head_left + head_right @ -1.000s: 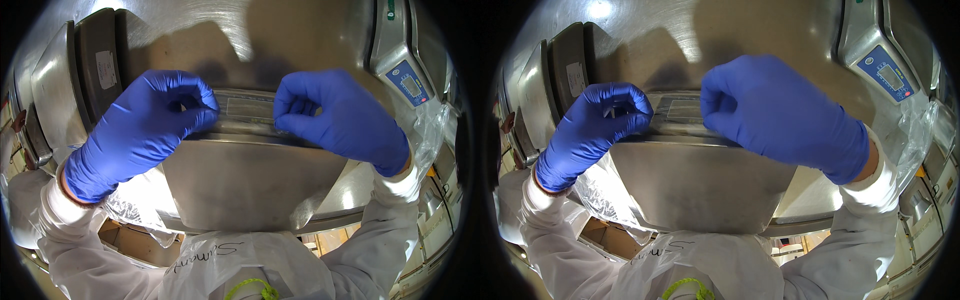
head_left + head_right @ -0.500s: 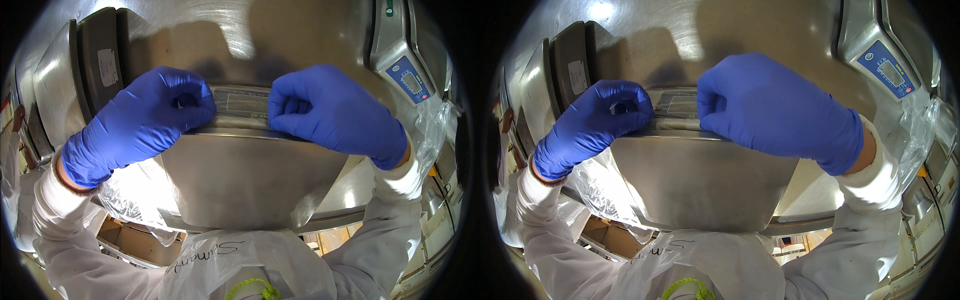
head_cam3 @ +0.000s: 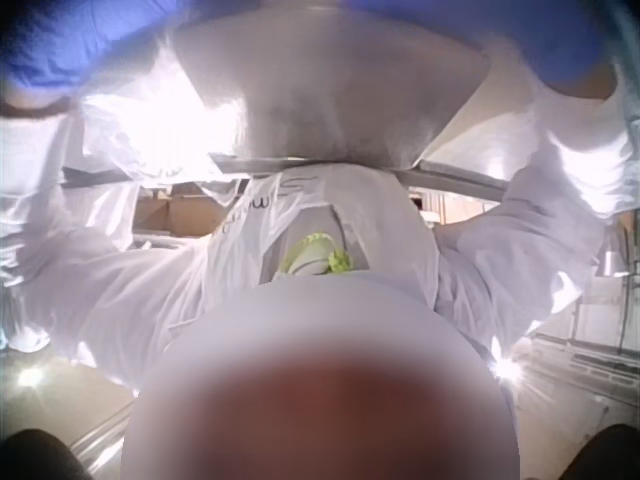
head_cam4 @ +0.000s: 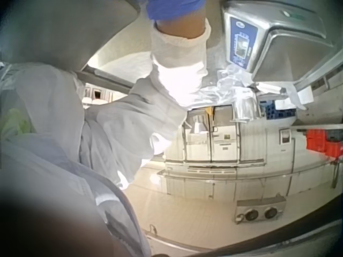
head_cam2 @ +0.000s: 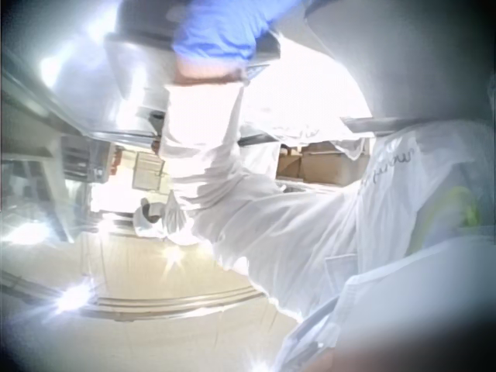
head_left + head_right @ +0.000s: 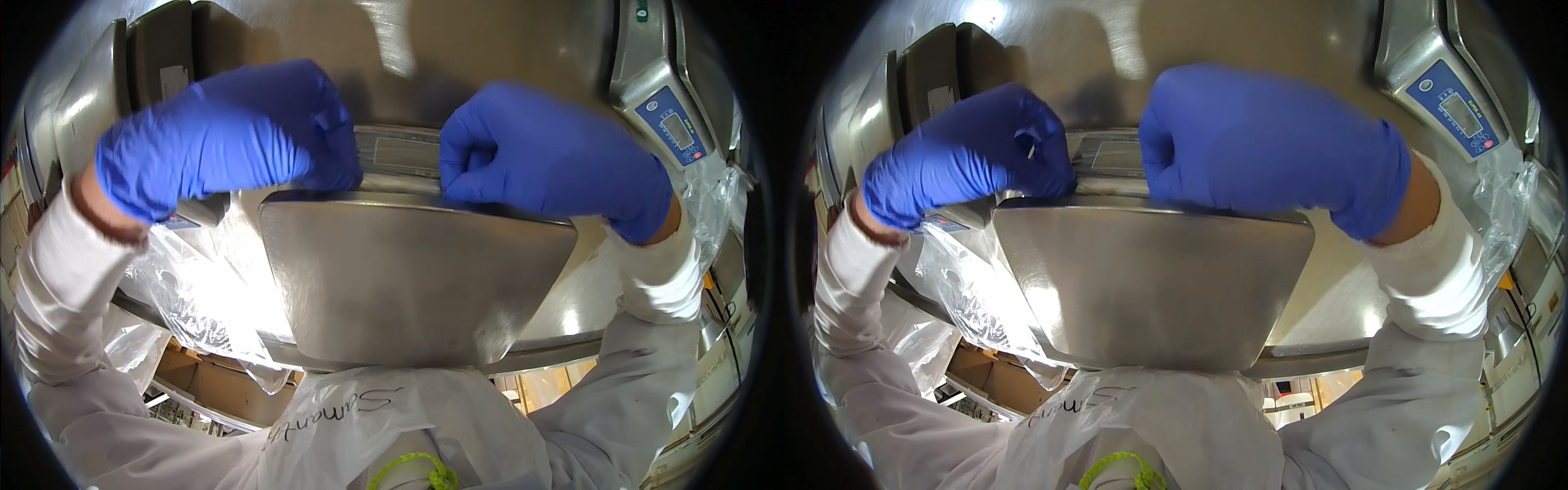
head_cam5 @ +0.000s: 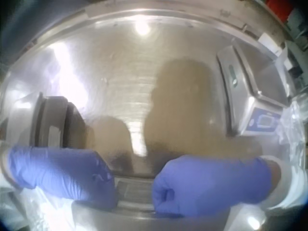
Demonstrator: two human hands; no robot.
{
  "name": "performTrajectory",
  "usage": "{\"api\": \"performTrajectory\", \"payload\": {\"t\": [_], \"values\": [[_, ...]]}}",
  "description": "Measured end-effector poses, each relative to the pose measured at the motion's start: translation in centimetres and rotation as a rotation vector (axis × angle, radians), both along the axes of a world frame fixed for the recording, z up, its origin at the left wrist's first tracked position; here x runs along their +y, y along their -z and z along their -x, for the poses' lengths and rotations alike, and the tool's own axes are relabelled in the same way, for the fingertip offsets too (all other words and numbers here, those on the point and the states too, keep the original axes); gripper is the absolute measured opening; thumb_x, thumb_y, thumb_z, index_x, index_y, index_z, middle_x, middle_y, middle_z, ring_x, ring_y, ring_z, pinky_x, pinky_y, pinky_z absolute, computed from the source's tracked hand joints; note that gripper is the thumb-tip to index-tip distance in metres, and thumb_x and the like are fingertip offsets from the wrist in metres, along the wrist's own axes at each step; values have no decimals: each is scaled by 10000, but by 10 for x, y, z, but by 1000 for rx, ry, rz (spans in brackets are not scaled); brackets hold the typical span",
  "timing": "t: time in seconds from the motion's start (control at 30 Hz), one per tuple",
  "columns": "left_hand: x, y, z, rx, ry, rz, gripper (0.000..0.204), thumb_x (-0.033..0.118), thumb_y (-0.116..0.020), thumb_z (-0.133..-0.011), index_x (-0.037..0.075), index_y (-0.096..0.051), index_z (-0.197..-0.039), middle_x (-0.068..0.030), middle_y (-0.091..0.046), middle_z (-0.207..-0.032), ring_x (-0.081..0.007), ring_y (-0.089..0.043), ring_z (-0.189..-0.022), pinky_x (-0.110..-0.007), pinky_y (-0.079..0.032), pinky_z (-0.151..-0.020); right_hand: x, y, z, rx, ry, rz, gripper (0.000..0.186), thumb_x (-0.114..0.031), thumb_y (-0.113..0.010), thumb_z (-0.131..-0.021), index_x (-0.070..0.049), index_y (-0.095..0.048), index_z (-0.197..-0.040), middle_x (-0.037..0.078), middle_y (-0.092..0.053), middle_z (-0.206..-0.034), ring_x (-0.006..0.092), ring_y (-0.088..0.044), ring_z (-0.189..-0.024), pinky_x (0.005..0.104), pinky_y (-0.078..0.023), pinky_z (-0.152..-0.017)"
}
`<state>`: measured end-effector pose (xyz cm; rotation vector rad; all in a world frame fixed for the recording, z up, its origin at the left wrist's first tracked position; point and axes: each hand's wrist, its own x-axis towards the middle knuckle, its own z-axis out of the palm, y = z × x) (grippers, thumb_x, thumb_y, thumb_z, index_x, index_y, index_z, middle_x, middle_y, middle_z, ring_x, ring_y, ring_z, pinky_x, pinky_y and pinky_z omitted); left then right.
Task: The person wraps two digital scales on a stainless steel table with clear plastic film. They smooth the film over the surfaces, fold the edges, and adjust the placement of the scales. A second person in a lab coat is visible working at the same table.
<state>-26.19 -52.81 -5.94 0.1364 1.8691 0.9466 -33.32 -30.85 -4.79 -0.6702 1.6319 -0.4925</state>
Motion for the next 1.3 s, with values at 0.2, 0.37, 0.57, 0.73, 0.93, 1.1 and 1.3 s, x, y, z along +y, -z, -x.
{"api": "performTrajectory", "payload": {"t": [0.2, 0.37, 0.57, 0.73, 0.93, 1.1, 1.3], "values": [[9, 3, 26, -36, 370, 117, 250, 232, -739, -685, 42, -630, -806, -73, -608, -715, -156, -581, -658, -294, -459, -631, -4, 11, 1, 91, -112, 127, 107, -134, -662, -719, -29, -645, -729, 60, -592, -601, 141, -546, -541, 289, -449, -548], [5, 9, 21, 131, 507, 233, 426, 338, -761, -681, 49, -539, -900, -121, -565, -759, -267, -584, -715, -362, -460, -660, -11, 10, 2, 312, -230, 130, 177, -176, -699, -678, -47, -579, -653, 70, -571, -598, 174, -565, -576, 316, -453, -570], [1, 14, 24, 187, 541, 150, 454, 369, -751, -693, 44, -527, -917, -131, -573, -758, -280, -595, -722, -372, -466, -672, -30, -2, 13, 145, -407, -203, 221, -231, -698, -683, -58, -561, -668, 59, -557, -575, 177, -540, -518, 319, -433, -517], [-11, 20, 9, 169, 352, 37, 387, 310, -728, -706, 47, -536, -917, -135, -568, -724, -274, -592, -689, -359, -463, -650, -2, 17, 15, 93, -376, 38, 242, -290, -687, -713, -65, -599, -720, 65, -557, -603, 179, -557, -586, 310, -433, -553], [-16, 24, -5, 182, 195, -106, 544, 133, -768, -697, 115, -549, -1194, -88, -595, -922, -207, -594, -829, -318, -493, -727, 30, 37, 26, -408, 60, 233, 166, -213, -677, -795, -68, -634, -864, 49, -566, -744, 175, -553, -662, 287, -462, -657], [-29, 22, -14, 116, 11, -426, 413, -32, -699, -725, 136, -653, -1099, -53, -552, -1018, -173, -545, -916, -305, -472, -803, 16, 39, 3, -99, -56, 629, 352, -342, -537, -903, -47, -647, -1060, 214, -434, -1280, 330, -406, -1179, 418, -295, -1006], [-24, 15, -31, -11, -166, -412, 381, -71, -587, -758, 152, -708, -1042, -65, -491, -1117, -200, -473, -990, -308, -407, -845, 30, 55, -15, -240, 6, 633, 575, -444, -259, -990, -24, -635, -1104, 274, -250, -1446, 417, -135, -1376, 488, -107, -1109]]}}
